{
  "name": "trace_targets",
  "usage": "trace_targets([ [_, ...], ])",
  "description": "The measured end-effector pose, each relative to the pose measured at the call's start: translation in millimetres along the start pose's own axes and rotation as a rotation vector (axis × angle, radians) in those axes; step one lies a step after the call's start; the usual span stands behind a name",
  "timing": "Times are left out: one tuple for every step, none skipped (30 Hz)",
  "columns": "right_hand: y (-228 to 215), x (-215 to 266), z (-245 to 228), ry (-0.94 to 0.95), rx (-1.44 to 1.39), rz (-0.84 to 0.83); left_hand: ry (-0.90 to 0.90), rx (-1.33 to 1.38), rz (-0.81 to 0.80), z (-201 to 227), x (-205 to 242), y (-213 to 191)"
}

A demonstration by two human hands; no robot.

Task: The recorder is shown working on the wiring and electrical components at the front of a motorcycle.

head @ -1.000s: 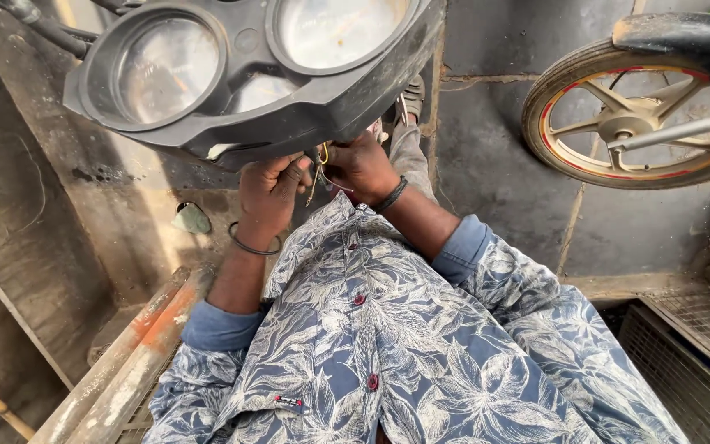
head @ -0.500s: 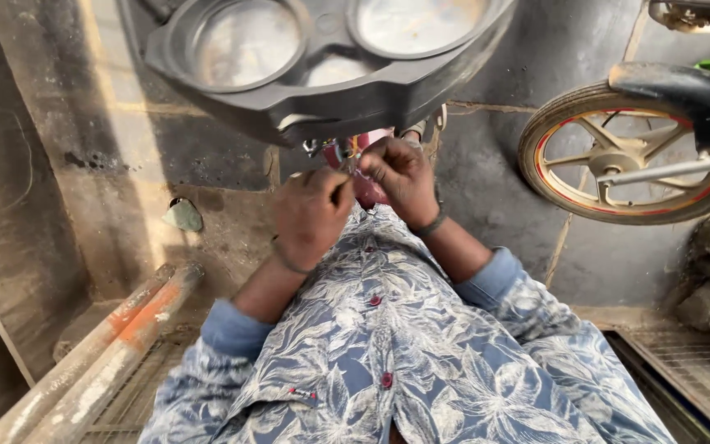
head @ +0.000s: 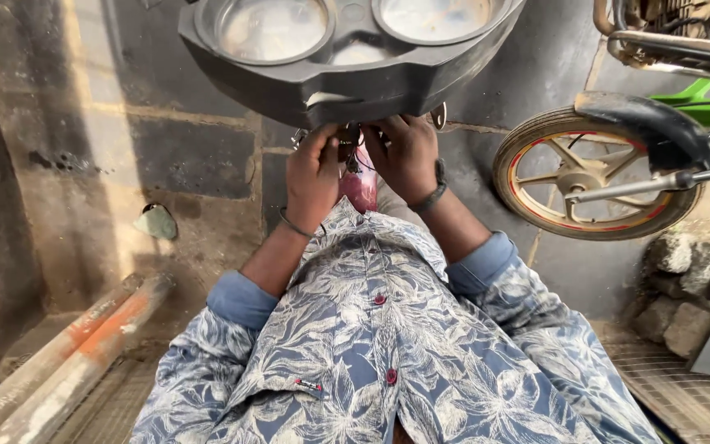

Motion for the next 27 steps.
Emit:
trace_targets([
  [3.7, -0.5, 0.4, -0.005, 0.003, -0.004, 0.001, 0.005, 0.005, -6.1, -1.7, -2.2],
  [5.6, -0.9, 2.3, 0.0, 0.048, 0.006, -0.015, 0.032, -0.015, -13.0, -3.7, -1.5],
  [7.3, -1.4, 4.7, 0.004, 0.092, 0.016, -0.031, 0.06, -0.035, -19.9, -6.1, -0.3],
  [6.8, -4.5, 4.2, 0.001, 0.092, 0.011, -0.033, 0.062, -0.029, -22.8, -6.5, -0.2],
  [7.0, -7.9, 5.2, 0.021, 0.084, -0.005, 0.037, 0.023, -0.031, -21.1, -7.0, 0.0],
  [6.8, -10.8, 6.1, 0.043, 0.078, -0.019, 0.108, -0.016, -0.035, -19.2, -7.3, 0.8],
  [6.3, -13.2, 6.1, 0.041, 0.08, -0.022, 0.107, -0.013, -0.032, -26.5, -6.8, 1.7],
  [5.9, -16.4, 11.0, 0.103, 0.096, -0.061, 0.095, 0.019, -0.031, -34.2, -8.3, 4.4],
  [5.0, -19.4, 16.0, 0.165, 0.111, -0.099, 0.082, 0.05, -0.03, -41.5, -10.1, 7.6],
  [3.1, -22.1, 19.6, 0.161, 0.116, -0.099, 0.086, 0.054, -0.028, -42.5, -10.7, 8.9],
  [4.0, -25.2, 21.4, 0.127, 0.089, -0.136, 0.136, 0.073, -0.012, -41.1, -10.9, 8.9],
  [6.5, -27.3, 21.7, 0.093, 0.06, -0.174, 0.184, 0.092, 0.005, -40.4, -9.1, 7.1],
  [10.0, -25.0, 25.6, 0.09, 0.062, -0.176, 0.185, 0.094, 0.008, -34.7, -7.0, 5.6],
  [13.4, -22.1, 29.9, 0.075, 0.05, -0.183, 0.224, 0.092, 0.012, -27.1, -4.4, 5.1],
  [16.7, -19.3, 34.5, 0.059, 0.038, -0.19, 0.263, 0.09, 0.016, -19.6, -1.8, 4.8],
  [19.2, -16.0, 38.5, 0.056, 0.04, -0.193, 0.263, 0.092, 0.021, -20.9, -1.3, 6.7],
  [21.6, -12.7, 44.2, 0.077, -0.122, -0.187, 0.162, 0.248, -0.002, -29.3, -2.4, 9.7],
  [25.6, -9.8, 49.6, 0.098, -0.287, -0.181, 0.06, 0.402, -0.025, -38.0, -2.7, 12.7],
  [27.4, -8.2, 51.3, 0.095, -0.287, -0.186, 0.059, 0.404, -0.019, -30.4, -2.6, 9.7],
  [29.2, -4.6, 57.5, 0.164, -0.343, -0.185, -0.042, 0.659, -0.041, -29.9, -1.5, 11.7],
  [31.1, -0.6, 63.6, 0.234, -0.398, -0.185, -0.145, 0.914, -0.062, -28.2, 0.3, 15.4],
  [29.8, 0.7, 62.8, 0.232, -0.398, -0.19, -0.144, 0.915, -0.058, -25.2, -0.3, 15.2],
  [31.2, 2.0, 59.7, 0.203, -0.545, -0.231, -0.153, 1.041, -0.057, -22.5, -0.7, 16.6],
  [32.7, 5.1, 55.5, 0.176, -0.695, -0.273, -0.164, 1.165, -0.056, -19.8, 0.8, 18.0],
  [35.8, 10.8, 57.4, 0.177, -0.696, -0.278, -0.166, 1.166, -0.05, -23.9, 5.5, 18.9],
  [41.2, 14.3, 64.8, 0.269, -0.698, -0.295, -0.159, 1.173, -0.013, -28.1, 6.3, 17.2],
  [46.1, 18.1, 72.4, 0.361, -0.7, -0.314, -0.153, 1.179, 0.025, -32.0, 6.9, 16.1],
])
Point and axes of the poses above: each hand's wrist, its own x-axis away from the middle knuckle, its own y-axis out of the palm, z = x × y, the point moved 6 cm from there along -x, towards the middle knuckle, and after that the axes turned 8 degrees about -z, right-handed, at the moved point
